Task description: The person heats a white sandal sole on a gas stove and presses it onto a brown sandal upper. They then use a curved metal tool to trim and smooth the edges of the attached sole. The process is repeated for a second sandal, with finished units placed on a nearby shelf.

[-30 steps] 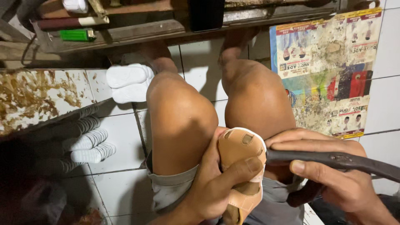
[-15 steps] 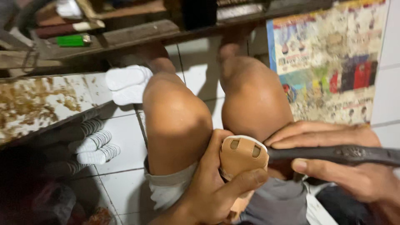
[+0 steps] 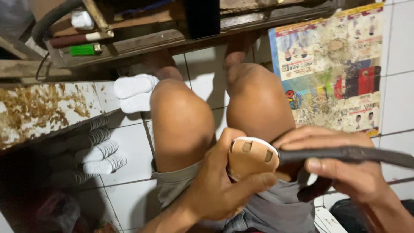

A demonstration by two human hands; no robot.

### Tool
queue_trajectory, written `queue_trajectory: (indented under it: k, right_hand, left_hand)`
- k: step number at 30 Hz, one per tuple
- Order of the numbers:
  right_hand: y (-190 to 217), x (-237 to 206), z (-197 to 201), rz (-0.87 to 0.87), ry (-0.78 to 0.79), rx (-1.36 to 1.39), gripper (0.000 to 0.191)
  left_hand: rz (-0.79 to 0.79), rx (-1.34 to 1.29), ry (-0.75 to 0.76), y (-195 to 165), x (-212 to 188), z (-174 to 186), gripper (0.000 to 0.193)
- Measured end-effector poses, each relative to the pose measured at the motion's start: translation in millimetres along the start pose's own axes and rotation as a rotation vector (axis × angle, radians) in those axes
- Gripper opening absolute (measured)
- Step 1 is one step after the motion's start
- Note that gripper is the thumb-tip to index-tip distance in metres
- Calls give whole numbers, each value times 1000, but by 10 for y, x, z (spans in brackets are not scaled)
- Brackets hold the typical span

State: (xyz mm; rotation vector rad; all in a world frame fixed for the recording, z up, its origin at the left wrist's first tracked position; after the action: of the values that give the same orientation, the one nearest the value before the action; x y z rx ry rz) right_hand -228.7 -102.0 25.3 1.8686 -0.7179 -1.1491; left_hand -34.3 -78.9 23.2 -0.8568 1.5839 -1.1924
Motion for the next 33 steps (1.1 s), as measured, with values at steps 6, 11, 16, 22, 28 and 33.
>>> queue_trajectory:
  k: [6,11,16,22,28,33]
  right_hand:
    - [196,161,20,60,160,-254,36]
    - [350,242,-110,132,363,-453,34]
    - [362,408,-136,5,446,-401,32]
    - [255,452,-120,-121,500,-465,31]
    - [355,624,-268,-120,671,-476,29]
    - [328,630,-571,-120,962,-805,23]
  left_hand:
    - [-43,166,54,-100,86,8,42]
    - [-23,209,106,-42,83,-25,41]
    - [-119,357,90,-105,108,-19,45]
    - [-35,387,122,-44,78,-5,46]
    - [-77,443,149,-24,69,-97,47]
    - [-64,554,151,-1,51,-121,47]
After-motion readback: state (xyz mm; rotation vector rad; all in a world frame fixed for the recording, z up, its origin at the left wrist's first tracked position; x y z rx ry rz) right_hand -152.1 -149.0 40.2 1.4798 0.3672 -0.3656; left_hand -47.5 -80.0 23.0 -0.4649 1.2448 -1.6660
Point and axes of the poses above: each hand's wrist, its own x-axis towards the middle knuckle, its own z-axis out of the back of the hand, y = z × x, the point moved 9 cm from there along x, towards the middle knuckle, and after that the axes turned 7 degrees about x, right-handed, at the moved point
